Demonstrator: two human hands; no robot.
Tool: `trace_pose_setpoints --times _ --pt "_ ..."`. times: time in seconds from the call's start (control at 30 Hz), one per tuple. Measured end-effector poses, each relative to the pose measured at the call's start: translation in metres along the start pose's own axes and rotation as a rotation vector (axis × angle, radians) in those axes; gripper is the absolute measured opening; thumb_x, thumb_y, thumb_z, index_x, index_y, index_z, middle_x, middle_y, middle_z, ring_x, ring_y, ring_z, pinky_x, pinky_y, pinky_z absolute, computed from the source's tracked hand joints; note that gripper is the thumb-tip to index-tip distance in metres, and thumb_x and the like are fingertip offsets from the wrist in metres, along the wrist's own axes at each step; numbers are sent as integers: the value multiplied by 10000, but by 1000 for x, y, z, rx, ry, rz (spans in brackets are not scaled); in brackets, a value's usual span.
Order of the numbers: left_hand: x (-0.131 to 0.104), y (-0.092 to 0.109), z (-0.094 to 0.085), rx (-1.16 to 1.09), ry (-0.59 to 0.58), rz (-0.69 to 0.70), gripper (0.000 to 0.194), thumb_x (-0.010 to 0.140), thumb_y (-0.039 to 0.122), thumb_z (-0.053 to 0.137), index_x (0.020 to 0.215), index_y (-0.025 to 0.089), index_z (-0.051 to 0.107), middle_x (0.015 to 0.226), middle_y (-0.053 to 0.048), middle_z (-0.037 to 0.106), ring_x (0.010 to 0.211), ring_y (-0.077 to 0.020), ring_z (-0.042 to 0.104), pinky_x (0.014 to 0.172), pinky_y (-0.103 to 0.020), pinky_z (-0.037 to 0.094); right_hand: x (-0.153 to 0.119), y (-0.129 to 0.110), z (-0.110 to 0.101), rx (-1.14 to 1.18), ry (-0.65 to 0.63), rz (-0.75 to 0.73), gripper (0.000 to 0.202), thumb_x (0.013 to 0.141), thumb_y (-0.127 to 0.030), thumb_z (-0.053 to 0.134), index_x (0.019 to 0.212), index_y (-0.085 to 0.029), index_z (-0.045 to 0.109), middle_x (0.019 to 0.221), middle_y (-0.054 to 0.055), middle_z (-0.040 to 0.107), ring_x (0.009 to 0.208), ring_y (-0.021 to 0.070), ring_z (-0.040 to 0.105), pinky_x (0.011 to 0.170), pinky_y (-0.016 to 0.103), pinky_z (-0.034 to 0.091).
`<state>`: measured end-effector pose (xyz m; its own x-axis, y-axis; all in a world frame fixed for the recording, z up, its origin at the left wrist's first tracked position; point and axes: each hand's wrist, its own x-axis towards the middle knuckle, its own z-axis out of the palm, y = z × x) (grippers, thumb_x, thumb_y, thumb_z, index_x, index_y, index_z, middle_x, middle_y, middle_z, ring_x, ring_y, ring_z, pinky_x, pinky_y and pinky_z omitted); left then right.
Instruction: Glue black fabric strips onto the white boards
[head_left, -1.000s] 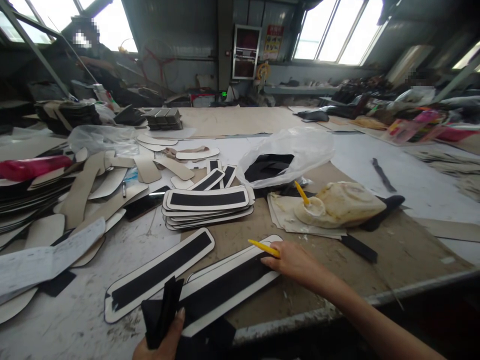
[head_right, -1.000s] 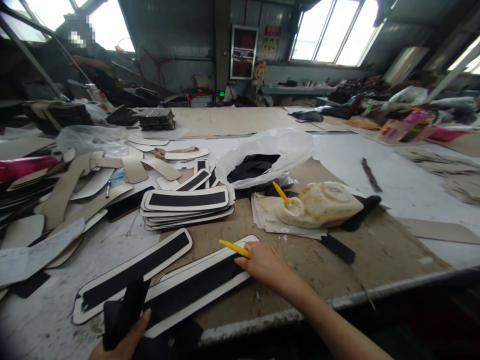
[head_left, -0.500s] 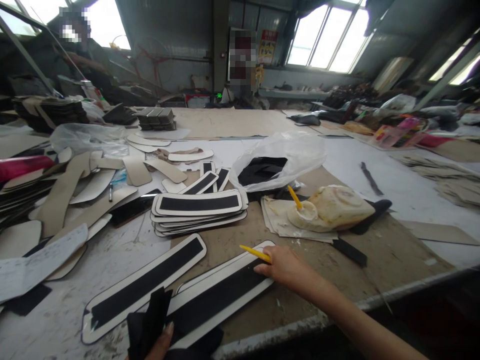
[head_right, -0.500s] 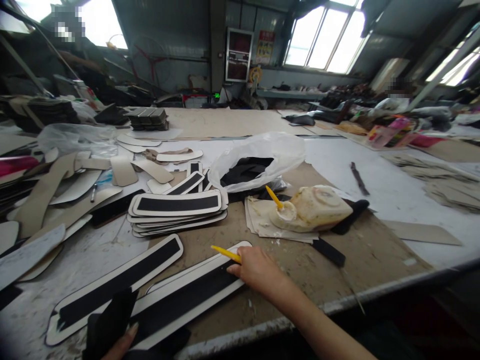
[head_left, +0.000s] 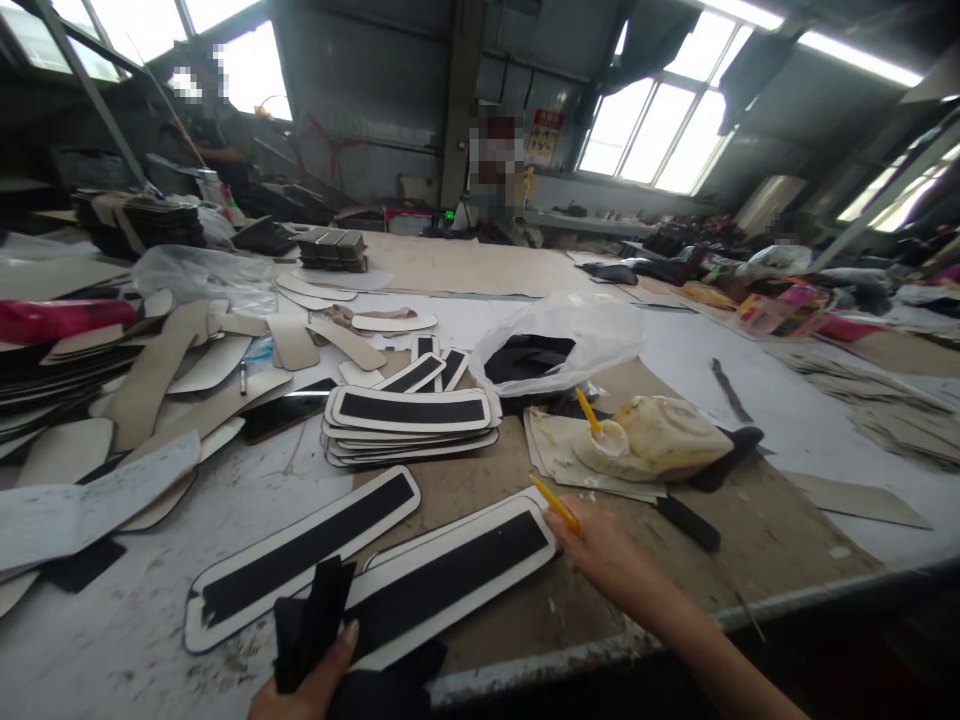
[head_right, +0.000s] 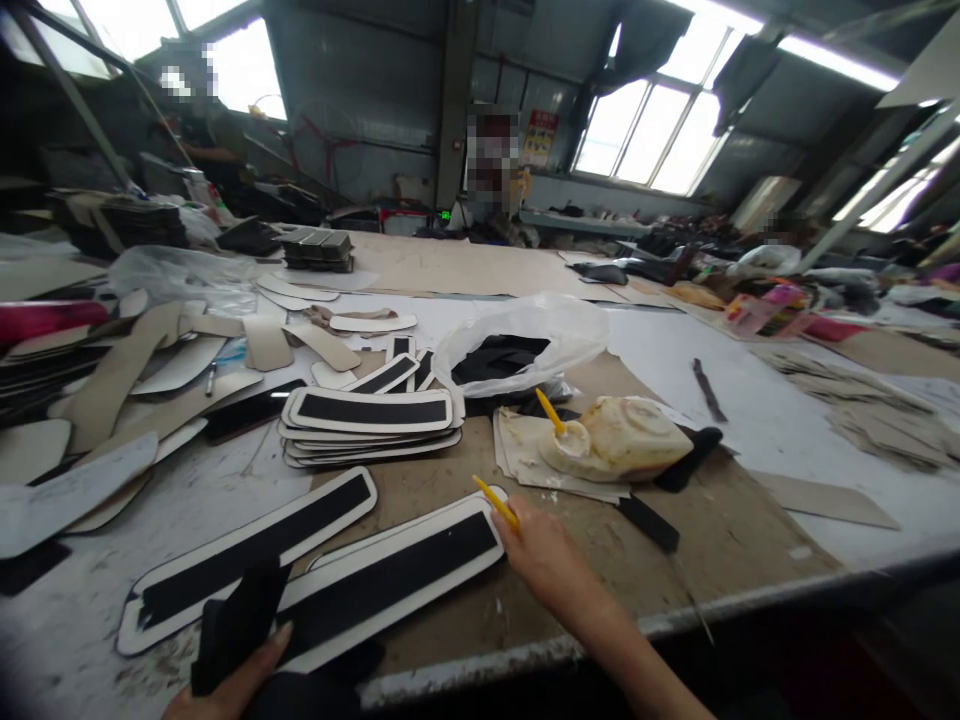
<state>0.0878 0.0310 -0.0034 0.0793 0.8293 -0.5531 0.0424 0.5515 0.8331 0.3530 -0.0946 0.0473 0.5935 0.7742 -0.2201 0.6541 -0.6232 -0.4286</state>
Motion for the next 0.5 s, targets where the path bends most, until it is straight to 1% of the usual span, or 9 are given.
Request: trace_pose_setpoints --times 0.07,0.13,0.2,0.3,0.4,0.5 --pt "-4 5 -5 18 0 -82 326 576 296 745 877 195 670 893 -63 717 1059 -319 557 964 -442 398 4 2 5 130 -21 13 289 856 -428 350 736 -205 489 622 -19 543 587 137 530 551 241 372" --pt "-10 11 -8 -42 -19 -169 395 579 286 749 939 156 653 823 -84 721 944 -318 620 888 -445 463 8 4 7 222 -53 42 285 806 -463 432 686 -206 468 561 -45 469 528 116 464 508 232 347" --pt "-17 18 -11 -154 -55 -211 484 592 227 743 1050 147 608 810 -84 722 863 -291 653 811 -410 512 9 5 7 290 -79 61 298 755 -482 500 643 -211 441 526 -63 403 486 100 399 465 228 307" --pt "-25 26 -17 -259 -117 -232 543 641 179 708 1155 152 536 851 -89 720 842 -259 662 748 -348 538 5 -1 6 385 -105 97 350 716 -516 536 602 -218 392 494 -79 334 437 83 318 419 227 249" --pt "-28 28 -27 -295 -148 -269 550 677 215 686 1189 142 501 912 -104 712 860 -267 656 744 -347 543 -3 -14 6 531 -141 166 391 691 -552 550 618 -227 345 477 -95 290 413 76 294 400 217 222" --pt "-26 26 -37 -356 -145 -251 565 670 188 692 1200 163 499 968 -90 703 935 -262 630 840 -351 507 -9 -31 9 667 -132 221 405 643 -553 599 693 -228 364 505 -103 298 408 66 295 395 202 221"
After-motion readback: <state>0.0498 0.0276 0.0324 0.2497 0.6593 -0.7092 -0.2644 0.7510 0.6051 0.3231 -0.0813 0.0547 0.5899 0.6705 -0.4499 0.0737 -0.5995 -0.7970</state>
